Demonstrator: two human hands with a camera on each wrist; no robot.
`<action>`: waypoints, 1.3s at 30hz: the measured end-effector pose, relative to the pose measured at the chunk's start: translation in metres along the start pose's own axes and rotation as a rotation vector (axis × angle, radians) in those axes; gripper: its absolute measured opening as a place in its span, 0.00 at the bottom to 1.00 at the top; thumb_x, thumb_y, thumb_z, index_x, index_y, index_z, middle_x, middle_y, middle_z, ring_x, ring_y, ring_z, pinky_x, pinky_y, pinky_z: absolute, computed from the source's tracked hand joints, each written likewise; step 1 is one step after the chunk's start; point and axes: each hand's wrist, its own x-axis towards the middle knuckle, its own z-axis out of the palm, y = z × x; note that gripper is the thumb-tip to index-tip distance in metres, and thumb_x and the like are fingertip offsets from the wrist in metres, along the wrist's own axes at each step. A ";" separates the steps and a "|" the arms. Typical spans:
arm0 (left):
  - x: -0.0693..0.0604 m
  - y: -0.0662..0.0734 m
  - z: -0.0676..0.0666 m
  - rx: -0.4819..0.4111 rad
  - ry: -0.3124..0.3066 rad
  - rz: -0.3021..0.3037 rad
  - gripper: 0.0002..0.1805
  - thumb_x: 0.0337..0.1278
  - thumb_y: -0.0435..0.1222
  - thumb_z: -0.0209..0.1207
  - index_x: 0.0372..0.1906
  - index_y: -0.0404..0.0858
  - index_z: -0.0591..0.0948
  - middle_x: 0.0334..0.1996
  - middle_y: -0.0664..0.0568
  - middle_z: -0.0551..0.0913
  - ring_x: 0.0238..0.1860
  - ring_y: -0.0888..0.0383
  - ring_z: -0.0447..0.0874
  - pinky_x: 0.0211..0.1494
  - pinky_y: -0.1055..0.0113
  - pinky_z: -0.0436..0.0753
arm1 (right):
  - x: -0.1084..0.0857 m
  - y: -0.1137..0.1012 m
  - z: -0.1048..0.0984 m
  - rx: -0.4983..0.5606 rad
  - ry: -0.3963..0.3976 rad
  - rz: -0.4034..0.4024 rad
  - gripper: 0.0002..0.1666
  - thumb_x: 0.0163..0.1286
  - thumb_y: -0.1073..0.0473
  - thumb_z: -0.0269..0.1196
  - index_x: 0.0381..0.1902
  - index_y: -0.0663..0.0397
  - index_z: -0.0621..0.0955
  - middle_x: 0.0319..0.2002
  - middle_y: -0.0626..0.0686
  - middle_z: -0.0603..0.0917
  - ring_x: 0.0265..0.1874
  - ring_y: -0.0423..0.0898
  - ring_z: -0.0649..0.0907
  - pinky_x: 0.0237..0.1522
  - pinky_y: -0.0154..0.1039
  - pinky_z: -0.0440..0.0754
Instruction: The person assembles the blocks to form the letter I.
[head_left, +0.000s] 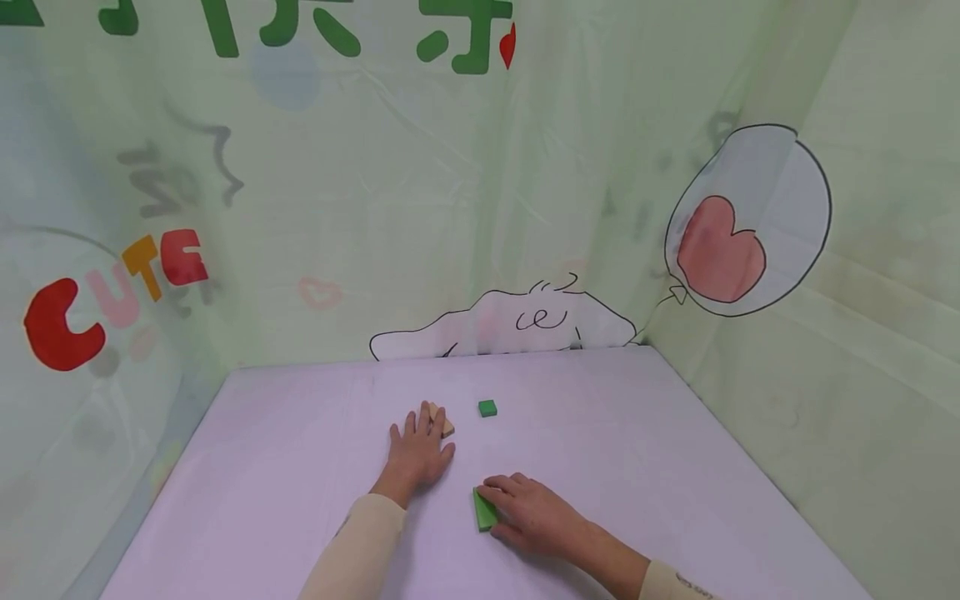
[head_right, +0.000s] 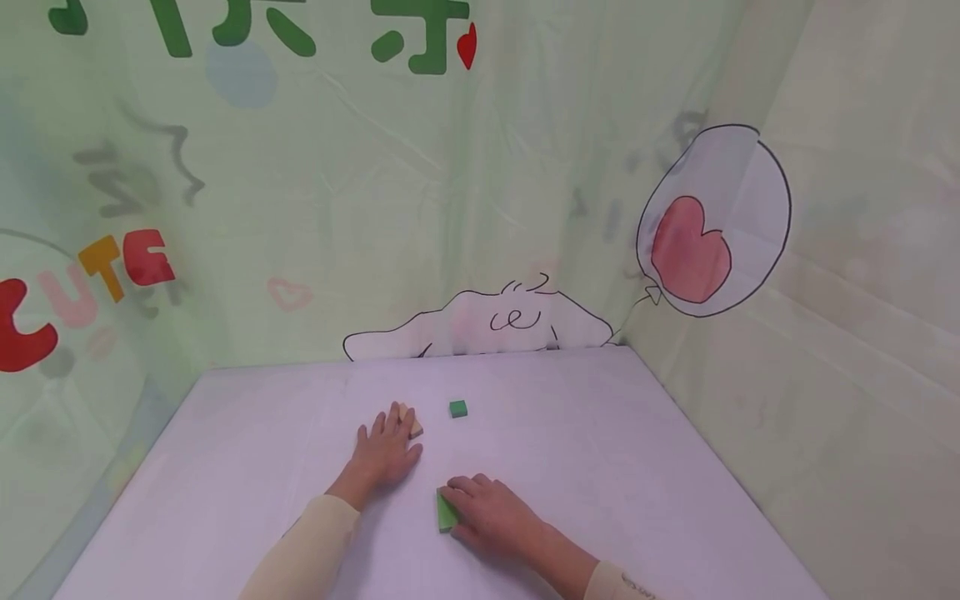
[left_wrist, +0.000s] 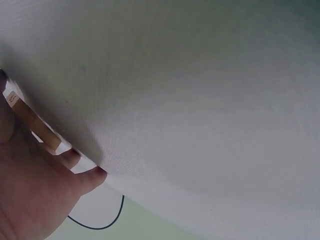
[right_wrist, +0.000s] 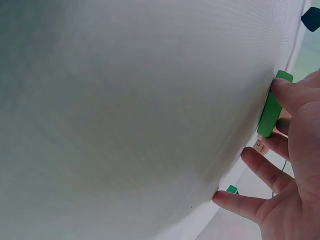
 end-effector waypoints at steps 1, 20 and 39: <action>0.000 0.000 0.000 -0.001 0.001 0.000 0.39 0.77 0.55 0.47 0.83 0.42 0.55 0.84 0.39 0.49 0.82 0.36 0.50 0.79 0.33 0.52 | 0.000 0.000 0.000 -0.007 0.002 -0.003 0.32 0.73 0.44 0.67 0.71 0.46 0.76 0.67 0.48 0.79 0.60 0.45 0.81 0.61 0.43 0.81; -0.002 0.003 -0.004 0.003 0.003 -0.009 0.39 0.78 0.55 0.46 0.84 0.42 0.55 0.84 0.40 0.49 0.83 0.37 0.50 0.80 0.34 0.52 | -0.001 -0.001 -0.002 -0.040 0.009 -0.010 0.34 0.72 0.43 0.67 0.71 0.46 0.77 0.67 0.48 0.80 0.60 0.46 0.81 0.61 0.43 0.82; -0.002 0.004 -0.002 0.029 -0.002 -0.019 0.40 0.77 0.56 0.46 0.84 0.43 0.55 0.84 0.40 0.49 0.83 0.38 0.50 0.79 0.34 0.53 | -0.015 -0.003 -0.003 0.098 -0.019 0.017 0.41 0.72 0.33 0.62 0.77 0.40 0.69 0.75 0.46 0.72 0.67 0.48 0.78 0.65 0.50 0.79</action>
